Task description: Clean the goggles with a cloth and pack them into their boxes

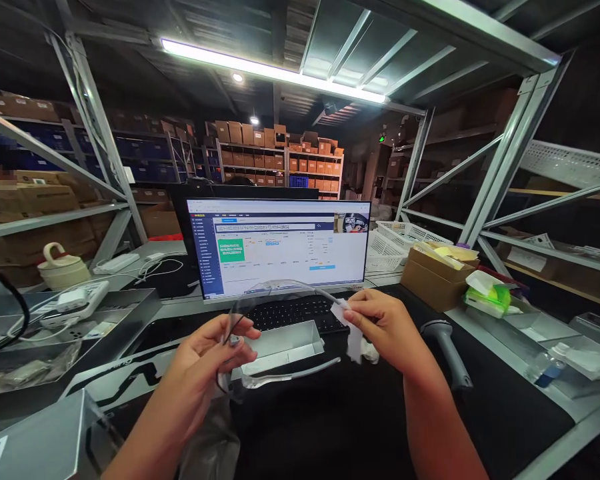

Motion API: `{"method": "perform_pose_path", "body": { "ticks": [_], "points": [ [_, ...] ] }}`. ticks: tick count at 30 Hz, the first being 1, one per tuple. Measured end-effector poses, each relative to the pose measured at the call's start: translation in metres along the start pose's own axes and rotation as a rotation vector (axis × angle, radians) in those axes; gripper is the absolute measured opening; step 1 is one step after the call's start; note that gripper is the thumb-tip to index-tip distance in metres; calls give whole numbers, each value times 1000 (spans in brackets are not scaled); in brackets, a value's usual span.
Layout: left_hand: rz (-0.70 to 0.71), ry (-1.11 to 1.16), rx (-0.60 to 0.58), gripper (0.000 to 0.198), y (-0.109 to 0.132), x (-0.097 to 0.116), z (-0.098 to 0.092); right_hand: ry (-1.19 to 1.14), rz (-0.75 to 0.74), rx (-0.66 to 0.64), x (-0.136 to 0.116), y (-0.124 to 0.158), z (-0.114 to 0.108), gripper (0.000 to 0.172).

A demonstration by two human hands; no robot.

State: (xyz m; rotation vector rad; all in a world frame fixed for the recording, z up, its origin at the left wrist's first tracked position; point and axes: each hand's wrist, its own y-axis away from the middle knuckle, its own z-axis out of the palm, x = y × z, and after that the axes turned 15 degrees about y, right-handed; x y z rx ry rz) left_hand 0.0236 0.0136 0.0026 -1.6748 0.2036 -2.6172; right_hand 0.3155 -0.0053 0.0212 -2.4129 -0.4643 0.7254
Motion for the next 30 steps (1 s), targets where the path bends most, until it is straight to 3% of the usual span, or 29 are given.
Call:
{"method": "perform_pose_path", "body": {
  "ticks": [8, 14, 18, 21, 24, 26, 27, 30],
  "points": [
    [-64, -212, -163, 31, 1, -13, 7, -18, 25, 49, -23, -3, 33, 17],
    [57, -309, -177, 30, 4, -13, 11, 3, -57, -7, -27, -3, 40, 10],
    [194, -442, -184, 28, 15, -4, 14, 2, -120, 32, -29, -2, 45, 11],
    [289, -540, -205, 33, 22, -1, 16, -262, -219, -44, -28, -4, 52, 19],
    [324, -579, -230, 39, 22, -3, 15, -591, -210, -191, -26, -6, 56, 20],
    [360, -611, -235, 41, 19, -7, 13, -606, -171, -245, -24, -6, 51, 14],
    [385, -631, -236, 42, 18, -8, 11, -558, -154, -268, -23, -5, 47, 19],
    [438, -657, -228, 42, 14, -8, 6, -319, -76, -289, -12, 0, 29, 70]
  ]
}}
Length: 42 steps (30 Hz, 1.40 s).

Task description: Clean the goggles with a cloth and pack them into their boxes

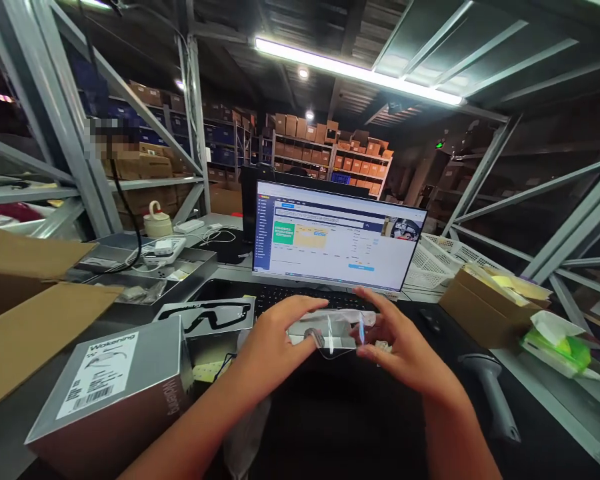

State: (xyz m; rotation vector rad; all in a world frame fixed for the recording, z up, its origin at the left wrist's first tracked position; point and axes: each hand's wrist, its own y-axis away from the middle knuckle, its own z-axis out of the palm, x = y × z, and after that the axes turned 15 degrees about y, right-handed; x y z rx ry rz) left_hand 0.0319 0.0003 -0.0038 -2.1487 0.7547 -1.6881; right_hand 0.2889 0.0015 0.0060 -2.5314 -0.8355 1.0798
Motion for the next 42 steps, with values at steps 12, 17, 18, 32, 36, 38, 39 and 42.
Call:
{"method": "perform_pose_path", "body": {
  "ticks": [12, 17, 18, 32, 36, 38, 39, 42],
  "points": [
    [83, 86, -14, 35, 1, 9, -3, -303, 273, -96, 20, -30, 32, 62],
    [41, 150, 0, 34, 4, 12, -1, -48, 272, 16, 24, -25, 29, 40],
    [34, 175, 22, 32, 3, 12, -1, 39, 279, 46, 30, -25, 29, 37],
    [-93, 235, -35, 34, -3, 1, 4, -201, 126, 218, -22, 2, 32, 44],
    [-5, 92, 16, 32, -2, 0, 5, -9, 98, 281, -18, 7, 21, 48],
    [34, 44, 10, 32, 0, 2, 1, 78, 33, 325, -15, 8, 12, 55],
    [47, 22, 0, 33, 0, 3, 0, 112, -17, 325, -14, 8, 8, 58],
    [43, 2, -52, 37, 2, 5, -2, 192, -169, 253, -18, 11, 3, 51]
  ]
}}
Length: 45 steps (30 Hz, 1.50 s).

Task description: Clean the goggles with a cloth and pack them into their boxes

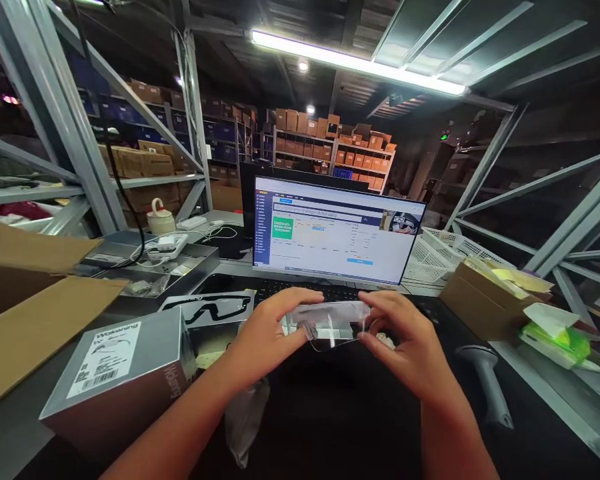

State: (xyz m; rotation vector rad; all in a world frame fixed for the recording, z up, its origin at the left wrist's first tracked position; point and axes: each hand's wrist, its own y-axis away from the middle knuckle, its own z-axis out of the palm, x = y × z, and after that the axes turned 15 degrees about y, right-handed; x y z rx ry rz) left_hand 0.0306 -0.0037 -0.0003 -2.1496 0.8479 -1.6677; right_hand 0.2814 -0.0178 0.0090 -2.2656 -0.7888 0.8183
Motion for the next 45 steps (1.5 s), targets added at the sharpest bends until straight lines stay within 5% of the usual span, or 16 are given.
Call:
{"method": "perform_pose_path", "body": {
  "ticks": [5, 10, 11, 13, 16, 18, 22, 30, 35, 40, 45],
  "points": [
    [-42, 32, -122, 46, 2, -2, 4, 153, -82, -2, -3, 2, 2, 20],
    [51, -155, -322, 130, 11, 7, -2, 134, -62, -59, 14, 1, -4, 10],
    [58, -198, -297, 128, 12, 10, -4, 139, -17, -31, 21, 1, -7, 10],
    [-21, -328, -167, 93, 14, 12, -7, 151, 120, 73, 34, 0, -13, 11],
    [-370, -666, -41, 44, 20, 0, -9, 50, 329, 187, 54, -3, -22, 19],
    [-582, -837, -50, 40, 27, -16, -8, -79, 422, 200, 61, -5, -26, 24],
    [-791, -969, -99, 36, 45, -42, -3, -182, 477, 195, 64, -8, -25, 28],
    [-873, -1076, -69, 20, 50, -59, -4, -221, 441, 84, 55, -7, -18, 31],
    [-718, -1039, 3, 17, 59, -59, -8, -292, 490, 101, 52, -5, -25, 36],
    [-243, -1004, 175, 37, 78, -41, -14, -433, 537, 259, 54, -4, -31, 36],
    [310, -875, -29, 34, 80, -42, 0, -493, 538, 462, 49, -6, -38, 33]
  ]
}}
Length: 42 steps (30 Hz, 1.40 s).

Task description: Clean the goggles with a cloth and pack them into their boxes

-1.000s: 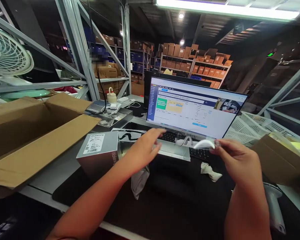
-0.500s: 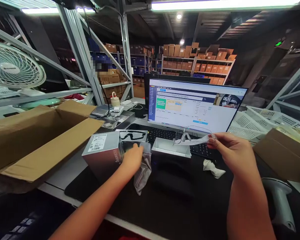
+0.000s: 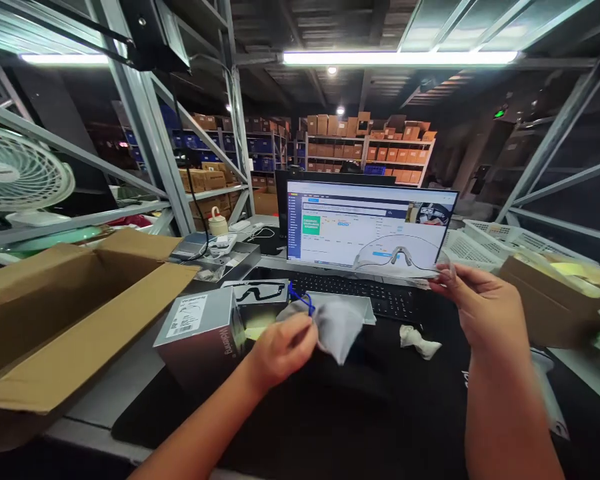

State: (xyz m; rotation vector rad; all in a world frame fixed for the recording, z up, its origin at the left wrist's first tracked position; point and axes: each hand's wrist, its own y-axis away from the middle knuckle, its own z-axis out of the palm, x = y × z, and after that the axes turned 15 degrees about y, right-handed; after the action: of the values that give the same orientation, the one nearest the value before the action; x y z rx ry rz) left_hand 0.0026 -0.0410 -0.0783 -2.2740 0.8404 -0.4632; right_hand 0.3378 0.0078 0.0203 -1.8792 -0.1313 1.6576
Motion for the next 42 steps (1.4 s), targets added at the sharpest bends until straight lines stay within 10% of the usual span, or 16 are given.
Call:
{"method": "perform_pose_path", "body": {
  "ticks": [5, 13, 21, 28, 38, 42],
  "points": [
    [246, 125, -49, 28, 2, 29, 26, 204, 69, -15, 1, 38, -43, 34],
    [-125, 137, 221, 31, 28, 83, 16, 237, 288, 82, 60, 182, -129, 18],
    [-215, 30, 44, 7, 14, 121, 35, 258, 152, 115, 61, 219, -85, 9],
    [-311, 566, 127, 21, 13, 115, 30, 452, -131, 148, 55, 215, -31, 8],
    [-378, 732, 205, 20, 24, 99, 23, 552, -702, -314, 61, 202, -45, 56],
    [-334, 724, 187, 21, 30, 97, 22, 556, -589, -166, 50, 196, -19, 39]
  ]
}}
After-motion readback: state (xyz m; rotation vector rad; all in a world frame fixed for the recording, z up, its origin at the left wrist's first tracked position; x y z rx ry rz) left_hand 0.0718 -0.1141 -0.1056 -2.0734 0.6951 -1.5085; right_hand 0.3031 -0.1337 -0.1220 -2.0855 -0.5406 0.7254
